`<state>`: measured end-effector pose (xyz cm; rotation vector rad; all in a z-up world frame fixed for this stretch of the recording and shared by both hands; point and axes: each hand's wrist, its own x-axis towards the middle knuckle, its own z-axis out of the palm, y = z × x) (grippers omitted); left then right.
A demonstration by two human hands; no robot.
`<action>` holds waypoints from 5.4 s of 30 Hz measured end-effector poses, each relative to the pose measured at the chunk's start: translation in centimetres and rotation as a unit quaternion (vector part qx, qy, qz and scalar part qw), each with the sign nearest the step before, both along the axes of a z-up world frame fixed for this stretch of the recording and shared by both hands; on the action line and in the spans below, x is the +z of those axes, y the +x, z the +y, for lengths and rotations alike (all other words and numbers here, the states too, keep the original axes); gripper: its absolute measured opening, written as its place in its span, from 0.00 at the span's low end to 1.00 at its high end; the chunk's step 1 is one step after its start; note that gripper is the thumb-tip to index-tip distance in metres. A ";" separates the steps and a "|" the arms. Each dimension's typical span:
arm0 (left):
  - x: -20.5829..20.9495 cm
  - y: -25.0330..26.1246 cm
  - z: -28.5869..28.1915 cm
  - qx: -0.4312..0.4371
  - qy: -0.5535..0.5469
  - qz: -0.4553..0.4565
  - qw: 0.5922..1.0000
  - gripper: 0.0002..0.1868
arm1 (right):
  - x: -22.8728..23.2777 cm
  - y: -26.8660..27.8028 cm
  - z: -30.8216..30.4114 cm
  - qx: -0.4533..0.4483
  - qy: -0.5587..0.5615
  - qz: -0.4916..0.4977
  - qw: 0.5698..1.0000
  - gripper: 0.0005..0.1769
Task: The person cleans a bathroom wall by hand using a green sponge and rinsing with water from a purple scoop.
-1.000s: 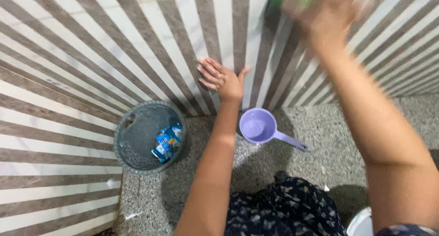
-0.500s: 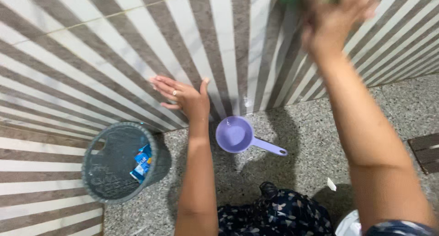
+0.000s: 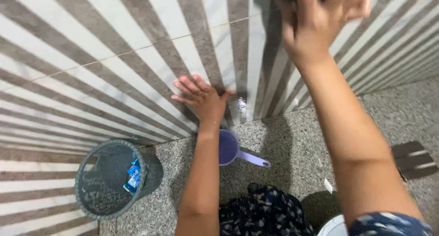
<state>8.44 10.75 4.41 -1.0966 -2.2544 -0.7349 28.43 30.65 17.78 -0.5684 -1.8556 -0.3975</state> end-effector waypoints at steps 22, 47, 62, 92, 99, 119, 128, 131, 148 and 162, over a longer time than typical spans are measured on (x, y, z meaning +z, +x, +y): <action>0.0 0.3 0.1 -0.036 0.055 0.082 0.994 0.89 | -11.8 4.7 1.8 -0.002 -0.003 -0.048 0.999 0.38; -1.4 -0.1 0.0 -0.046 0.052 0.091 0.993 0.85 | -8.2 -2.5 0.0 -0.005 -0.196 0.074 0.978 0.19; -2.7 -0.4 0.3 -0.045 0.050 0.069 0.995 0.83 | -6.2 -5.3 -4.7 -0.015 -0.135 -0.012 0.991 0.24; -1.9 0.4 0.3 -0.042 -0.017 0.046 0.998 0.90 | -20.5 0.7 5.1 -0.090 -0.250 0.284 0.921 0.48; -1.6 0.8 -0.1 -0.049 -0.017 0.038 0.998 0.90 | -28.4 5.7 4.5 0.003 -0.555 0.508 0.659 0.55; -5.1 0.9 3.4 -0.023 0.026 0.061 0.998 0.82 | -20.1 2.9 5.2 -0.041 -0.340 0.278 0.898 0.44; -5.7 0.2 2.0 -0.089 -0.031 0.050 0.994 0.82 | -28.0 7.0 8.5 -0.083 -0.393 0.392 0.827 0.51; -5.5 0.4 2.1 -0.091 -0.035 0.052 0.994 0.82 | -27.6 7.7 7.1 -0.005 -0.459 0.442 0.771 0.54; -6.8 1.0 2.6 -0.093 0.003 0.080 0.992 0.79 | -29.6 -1.5 -4.0 -0.016 -0.475 0.338 0.813 0.52; -7.6 1.0 2.9 -0.087 0.011 0.086 0.992 0.78 | -32.8 -2.0 -6.6 0.003 -0.326 0.104 0.939 0.44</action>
